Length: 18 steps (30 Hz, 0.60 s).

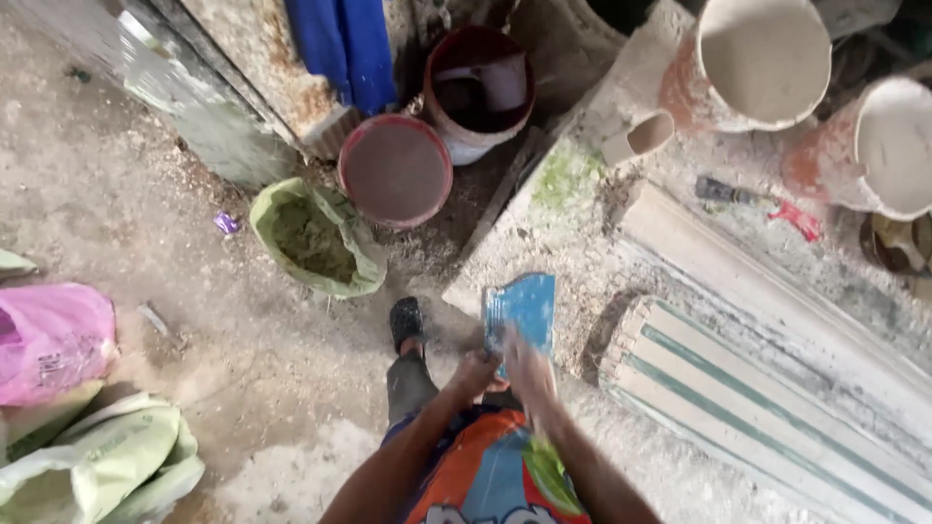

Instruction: Using scrapers to remove excess material and clean the surface of a decorative architectural mold.

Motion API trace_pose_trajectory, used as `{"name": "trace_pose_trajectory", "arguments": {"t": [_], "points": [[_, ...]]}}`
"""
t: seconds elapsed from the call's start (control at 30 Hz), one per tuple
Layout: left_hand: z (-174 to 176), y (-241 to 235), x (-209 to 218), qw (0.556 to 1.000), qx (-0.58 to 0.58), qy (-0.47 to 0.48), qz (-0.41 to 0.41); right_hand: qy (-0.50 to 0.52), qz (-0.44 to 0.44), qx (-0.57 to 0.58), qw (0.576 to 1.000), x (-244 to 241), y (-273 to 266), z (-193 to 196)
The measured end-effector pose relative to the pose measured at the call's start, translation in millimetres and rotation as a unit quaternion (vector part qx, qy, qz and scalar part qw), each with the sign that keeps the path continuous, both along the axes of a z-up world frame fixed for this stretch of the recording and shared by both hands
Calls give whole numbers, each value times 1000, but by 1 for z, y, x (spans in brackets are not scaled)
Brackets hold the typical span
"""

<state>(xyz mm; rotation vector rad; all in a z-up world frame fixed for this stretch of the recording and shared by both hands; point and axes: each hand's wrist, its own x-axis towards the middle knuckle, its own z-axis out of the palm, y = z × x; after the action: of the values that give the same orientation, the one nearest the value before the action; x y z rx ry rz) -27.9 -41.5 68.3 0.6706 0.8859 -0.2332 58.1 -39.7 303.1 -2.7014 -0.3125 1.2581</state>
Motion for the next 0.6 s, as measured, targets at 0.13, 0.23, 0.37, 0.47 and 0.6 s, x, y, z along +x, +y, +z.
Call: {"name": "trace_pose_trajectory", "arguments": {"t": [0.13, 0.23, 0.37, 0.47, 0.6], "points": [[34, 21, -10, 993, 74, 28, -84, -50, 16, 71, 996, 27, 23, -23], [52, 44, 1, 975, 167, -36, -143, -36, 25, 23, 999, 27, -25, -72], [34, 24, -26, 864, 346, -179, -320, -2, 20, -52, 998, 5, -92, -105], [-16, 20, -12, 718, 478, -287, -417, 9, -42, 220, 975, 38, -13, -11], [60, 50, -10, 817, 396, -212, -363, -69, 98, 48, 992, 41, 3, -12]]}}
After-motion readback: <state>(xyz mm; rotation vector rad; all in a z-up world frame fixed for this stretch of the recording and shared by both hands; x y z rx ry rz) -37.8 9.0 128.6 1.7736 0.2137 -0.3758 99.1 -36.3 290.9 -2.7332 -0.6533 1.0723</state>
